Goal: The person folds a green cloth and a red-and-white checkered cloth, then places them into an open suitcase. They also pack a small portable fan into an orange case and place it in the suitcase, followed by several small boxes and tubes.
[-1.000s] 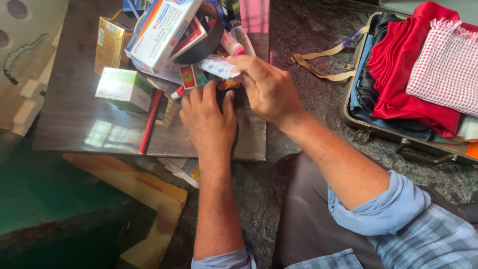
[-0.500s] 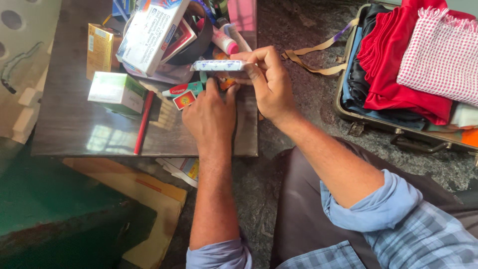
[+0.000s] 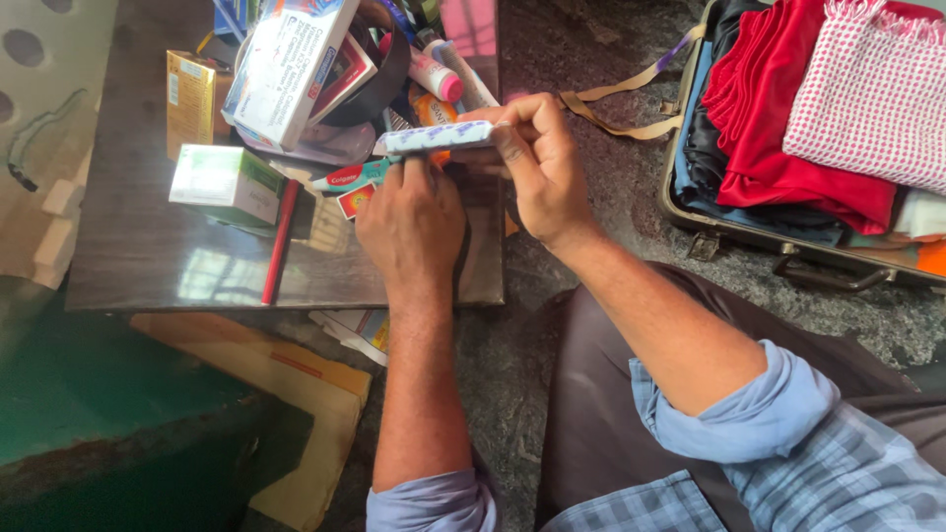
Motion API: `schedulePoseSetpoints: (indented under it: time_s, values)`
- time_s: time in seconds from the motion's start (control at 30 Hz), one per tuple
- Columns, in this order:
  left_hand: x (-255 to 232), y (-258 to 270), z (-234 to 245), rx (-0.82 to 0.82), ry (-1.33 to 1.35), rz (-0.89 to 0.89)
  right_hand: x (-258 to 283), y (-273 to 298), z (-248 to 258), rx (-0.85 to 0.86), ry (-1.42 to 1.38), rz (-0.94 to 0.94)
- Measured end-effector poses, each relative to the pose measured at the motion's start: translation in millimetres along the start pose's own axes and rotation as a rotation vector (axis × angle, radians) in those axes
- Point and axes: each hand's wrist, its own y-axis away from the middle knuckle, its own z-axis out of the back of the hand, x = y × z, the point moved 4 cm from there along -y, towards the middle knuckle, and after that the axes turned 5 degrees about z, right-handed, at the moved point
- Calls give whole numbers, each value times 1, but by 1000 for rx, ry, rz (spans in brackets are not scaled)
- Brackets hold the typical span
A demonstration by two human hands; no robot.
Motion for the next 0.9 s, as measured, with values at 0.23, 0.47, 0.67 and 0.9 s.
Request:
schedulePoseSetpoints:
  time_s: [0.23, 0.47, 0.67, 0.9]
  values:
    - [-24, -17, -5, 79, -162, 40, -3, 6, 19, -148, -133, -37]
    - [-29, -33, -21, 155, -152, 250, -5, 5, 37, -203, -192, -37]
    - [-26, -17, -3, 20, -41, 289, -5, 7, 47, -218, -212, -47]
    - [-21, -3, 23, -123, 109, 256, -3, 7, 47, -209, -215, -47]
